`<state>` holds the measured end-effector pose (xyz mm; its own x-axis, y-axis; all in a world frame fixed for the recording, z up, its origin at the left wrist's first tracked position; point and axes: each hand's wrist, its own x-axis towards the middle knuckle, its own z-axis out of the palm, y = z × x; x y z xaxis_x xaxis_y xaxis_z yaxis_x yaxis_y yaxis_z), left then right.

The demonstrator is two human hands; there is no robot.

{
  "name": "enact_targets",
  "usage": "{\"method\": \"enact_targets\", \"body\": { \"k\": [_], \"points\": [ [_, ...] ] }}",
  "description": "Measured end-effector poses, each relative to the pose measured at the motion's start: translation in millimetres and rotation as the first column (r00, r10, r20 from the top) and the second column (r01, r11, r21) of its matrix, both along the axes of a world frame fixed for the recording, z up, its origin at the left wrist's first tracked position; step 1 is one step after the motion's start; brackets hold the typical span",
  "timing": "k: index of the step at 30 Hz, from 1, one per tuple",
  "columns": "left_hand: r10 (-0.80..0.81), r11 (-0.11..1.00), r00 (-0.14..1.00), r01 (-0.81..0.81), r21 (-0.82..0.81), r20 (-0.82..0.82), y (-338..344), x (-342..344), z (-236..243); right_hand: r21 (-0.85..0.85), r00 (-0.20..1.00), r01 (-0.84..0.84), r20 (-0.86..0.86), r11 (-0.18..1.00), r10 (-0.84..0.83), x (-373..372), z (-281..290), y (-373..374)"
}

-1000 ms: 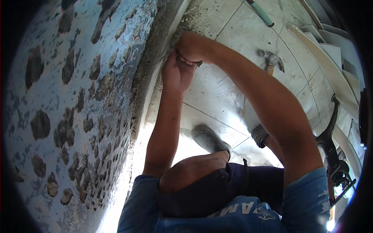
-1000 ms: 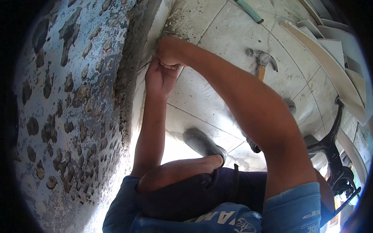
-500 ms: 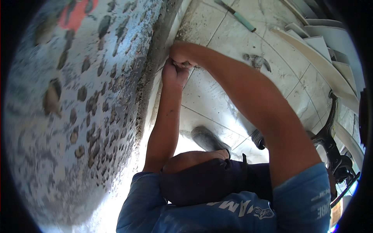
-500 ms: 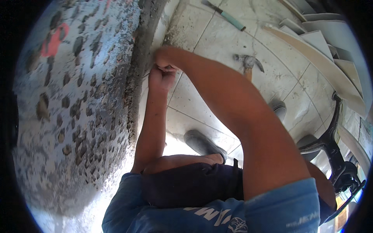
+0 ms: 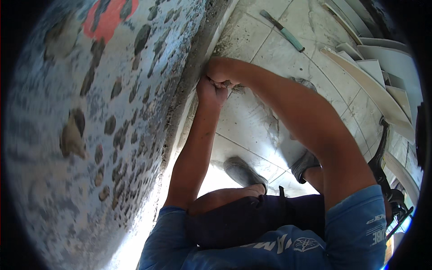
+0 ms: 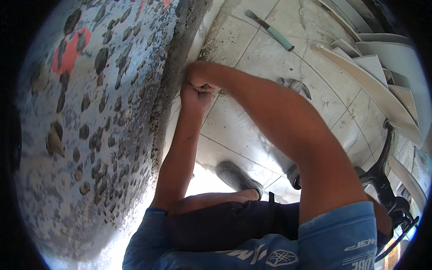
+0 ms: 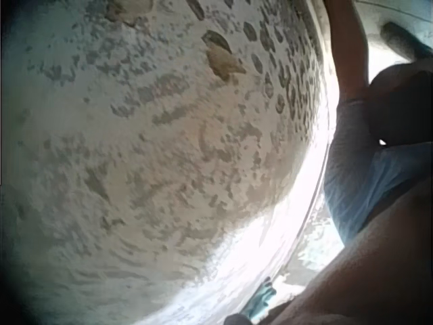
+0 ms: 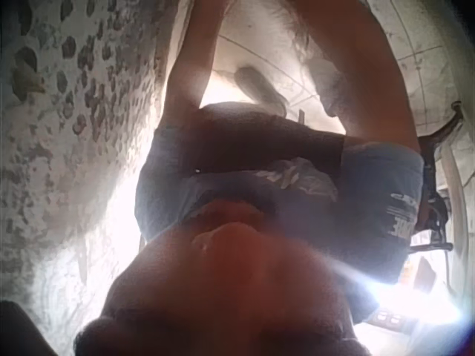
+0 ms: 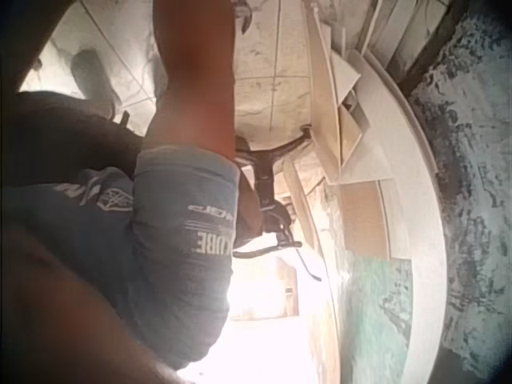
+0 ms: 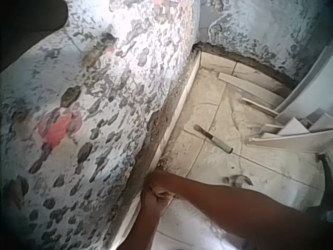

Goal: Chiseling mortar debris from the floor edge using a hammer and chisel.

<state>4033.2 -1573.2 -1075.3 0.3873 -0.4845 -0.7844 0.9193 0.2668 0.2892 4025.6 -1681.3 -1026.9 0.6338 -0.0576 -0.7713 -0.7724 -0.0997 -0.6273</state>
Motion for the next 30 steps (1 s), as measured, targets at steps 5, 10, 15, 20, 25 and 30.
{"method": "enact_targets", "body": {
  "k": [5, 10, 15, 20, 25, 30],
  "points": [
    [-0.018, 0.996, 0.999, 0.020, -0.092, 0.030, -4.7, 7.5, 5.0, 0.413, 0.966, 0.053, -0.253, 0.909, 0.059, 14.0, -0.4, -18.8],
    [0.010, 1.000, 1.000, -0.010, 0.003, 0.020, -10.3, 7.2, -3.7, 0.373, 0.949, 0.162, -0.312, 0.914, -0.041, 9.7, -6.9, -18.8],
    [-0.042, 0.961, 0.999, 0.032, 0.273, 0.032, 6.8, 0.6, 6.5, 0.459, 0.951, 0.288, -0.238, 0.840, -0.196, -25.9, -19.7, 5.7],
    [-0.365, 0.884, 0.929, 0.328, 0.332, 0.057, 55.7, -30.0, 44.8, -0.167, 0.898, -0.334, 0.242, 0.928, 0.367, -45.7, -35.1, 29.9],
    [-0.599, 0.767, 0.760, 0.452, 0.456, 0.253, 110.9, -57.9, 97.8, -0.642, 0.747, -0.468, 0.079, 0.607, 0.660, -33.5, -44.7, 22.6],
    [-0.728, 0.677, 0.566, 0.503, 0.538, 0.387, 166.9, -69.0, 135.6, -0.238, 0.846, -0.447, 0.200, 0.862, 0.494, -57.1, -37.3, 52.5]
  ]
}}
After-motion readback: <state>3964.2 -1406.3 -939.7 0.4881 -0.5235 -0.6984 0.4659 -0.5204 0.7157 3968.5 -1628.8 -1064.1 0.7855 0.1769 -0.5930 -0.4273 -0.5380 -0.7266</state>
